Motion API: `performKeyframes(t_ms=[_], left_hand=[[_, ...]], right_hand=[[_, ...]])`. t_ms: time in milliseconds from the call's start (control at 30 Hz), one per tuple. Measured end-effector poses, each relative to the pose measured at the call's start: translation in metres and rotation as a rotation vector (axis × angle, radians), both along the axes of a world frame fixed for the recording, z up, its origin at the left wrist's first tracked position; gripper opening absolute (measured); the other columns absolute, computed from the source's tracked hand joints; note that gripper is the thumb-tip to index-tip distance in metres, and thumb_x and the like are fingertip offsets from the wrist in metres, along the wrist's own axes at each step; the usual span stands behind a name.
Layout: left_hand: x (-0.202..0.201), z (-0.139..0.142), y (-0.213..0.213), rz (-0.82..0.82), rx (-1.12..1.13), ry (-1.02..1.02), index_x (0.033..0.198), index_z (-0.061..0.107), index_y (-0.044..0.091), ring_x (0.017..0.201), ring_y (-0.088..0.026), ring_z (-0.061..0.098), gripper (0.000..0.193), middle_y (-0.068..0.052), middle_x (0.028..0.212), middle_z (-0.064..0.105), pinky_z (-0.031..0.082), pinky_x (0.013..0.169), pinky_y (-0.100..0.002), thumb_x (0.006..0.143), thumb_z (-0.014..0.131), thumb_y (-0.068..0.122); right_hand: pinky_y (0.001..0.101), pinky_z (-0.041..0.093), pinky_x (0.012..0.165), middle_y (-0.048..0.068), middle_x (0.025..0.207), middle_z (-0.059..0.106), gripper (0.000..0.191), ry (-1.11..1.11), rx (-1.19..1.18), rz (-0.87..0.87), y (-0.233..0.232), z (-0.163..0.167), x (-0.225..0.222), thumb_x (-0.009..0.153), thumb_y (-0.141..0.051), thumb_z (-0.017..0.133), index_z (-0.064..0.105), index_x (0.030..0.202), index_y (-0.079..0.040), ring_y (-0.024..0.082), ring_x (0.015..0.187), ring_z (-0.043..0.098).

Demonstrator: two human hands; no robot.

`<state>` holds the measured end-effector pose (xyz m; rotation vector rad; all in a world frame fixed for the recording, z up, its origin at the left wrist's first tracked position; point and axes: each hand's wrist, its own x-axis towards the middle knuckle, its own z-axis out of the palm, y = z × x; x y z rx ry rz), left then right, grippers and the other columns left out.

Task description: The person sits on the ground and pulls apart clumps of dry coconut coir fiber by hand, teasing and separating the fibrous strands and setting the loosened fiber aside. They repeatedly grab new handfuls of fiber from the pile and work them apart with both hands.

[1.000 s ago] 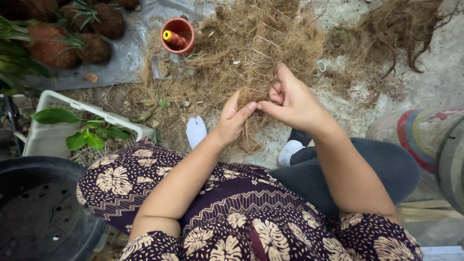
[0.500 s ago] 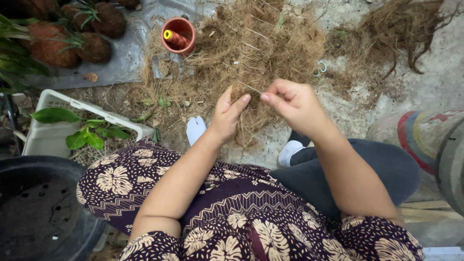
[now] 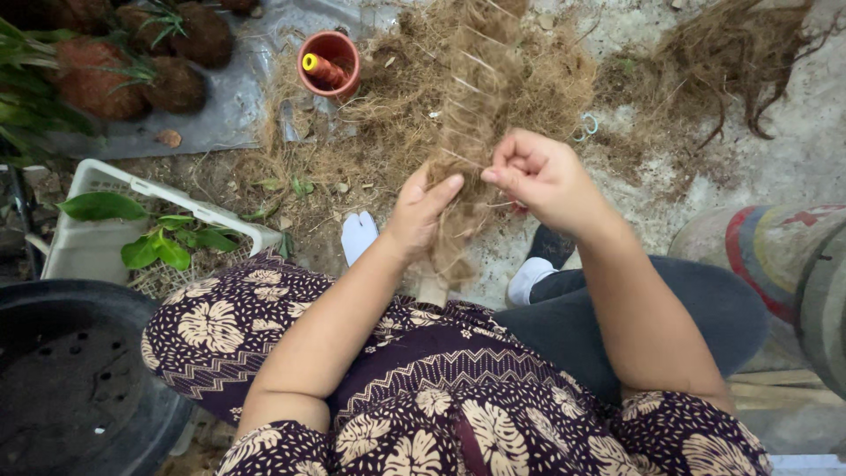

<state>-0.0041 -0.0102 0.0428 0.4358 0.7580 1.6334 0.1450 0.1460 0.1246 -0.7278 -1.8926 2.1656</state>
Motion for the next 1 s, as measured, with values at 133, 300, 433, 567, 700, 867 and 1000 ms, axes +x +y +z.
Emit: performKeyframes(t_ms=[133,300,433,567,700,867,1000], left_hand=[[0.007,-0.005,0.005,0.181,-0.036,0.273,0.137,0.055,-0.002,0.111,-0.014,0.063,0.035,-0.007,0.122,0.067,0.053,0.101,-0.032,0.105,0.063,0.011],[0.011,-0.005,-0.005,0.253,-0.019,0.461,0.143,0.051,-0.003,0.119,-0.014,0.061,0.045,-0.008,0.130,0.065,0.049,0.108,-0.032,0.104,0.065,0.017],[0.011,0.001,-0.007,0.267,-0.029,0.583,0.143,0.050,-0.003,0.120,-0.015,0.061,0.053,-0.009,0.131,0.065,0.049,0.109,-0.032,0.101,0.069,0.022],[0.012,0.006,-0.007,0.183,-0.013,0.524,0.142,0.052,-0.002,0.117,-0.014,0.062,0.055,-0.008,0.128,0.066,0.050,0.106,-0.032,0.097,0.070,0.024],[0.012,0.003,-0.007,0.159,0.006,0.596,0.136,0.055,-0.001,0.115,-0.013,0.062,0.050,-0.007,0.125,0.067,0.051,0.106,-0.031,0.097,0.074,0.023],[0.010,-0.008,-0.006,0.126,-0.017,0.546,0.134,0.057,-0.001,0.110,-0.012,0.063,0.045,-0.005,0.121,0.067,0.053,0.099,-0.030,0.097,0.074,0.021],[0.009,-0.015,-0.001,0.181,-0.040,0.532,0.134,0.060,-0.001,0.113,-0.011,0.063,0.037,-0.005,0.123,0.070,0.052,0.102,-0.029,0.105,0.066,0.020]], right_hand=[[0.0201,0.031,0.054,-0.011,0.073,0.050,0.014,0.010,0.179,-0.023,-0.018,0.007,0.002,0.098,-0.016,0.074,0.065,0.099,-0.006,-0.001,0.063,0.039],[0.0225,0.027,0.050,-0.010,0.063,0.038,0.020,-0.101,0.500,-0.188,-0.037,0.021,-0.001,0.088,-0.011,0.083,0.065,0.096,-0.005,0.001,0.059,0.031],[0.0210,0.027,0.048,-0.010,0.060,0.042,0.014,-0.080,0.547,-0.253,-0.042,0.024,-0.003,0.089,-0.007,0.080,0.067,0.093,-0.004,0.000,0.056,0.033],[0.0198,0.028,0.051,-0.012,0.066,0.046,0.011,0.017,0.490,-0.336,-0.042,0.019,-0.003,0.093,-0.004,0.078,0.067,0.094,-0.002,-0.002,0.060,0.036],[0.0191,0.029,0.051,-0.013,0.068,0.050,0.013,0.002,0.437,-0.309,-0.037,0.011,-0.004,0.092,-0.005,0.080,0.067,0.091,-0.003,-0.003,0.061,0.037],[0.0205,0.023,0.050,-0.012,0.064,0.041,0.025,-0.019,0.450,-0.350,-0.039,0.006,-0.012,0.091,-0.008,0.084,0.060,0.084,-0.004,-0.002,0.059,0.030],[0.0198,0.024,0.052,-0.013,0.068,0.042,0.022,-0.005,0.346,-0.265,-0.031,0.016,-0.012,0.091,-0.009,0.081,0.059,0.089,-0.005,-0.003,0.061,0.032]])
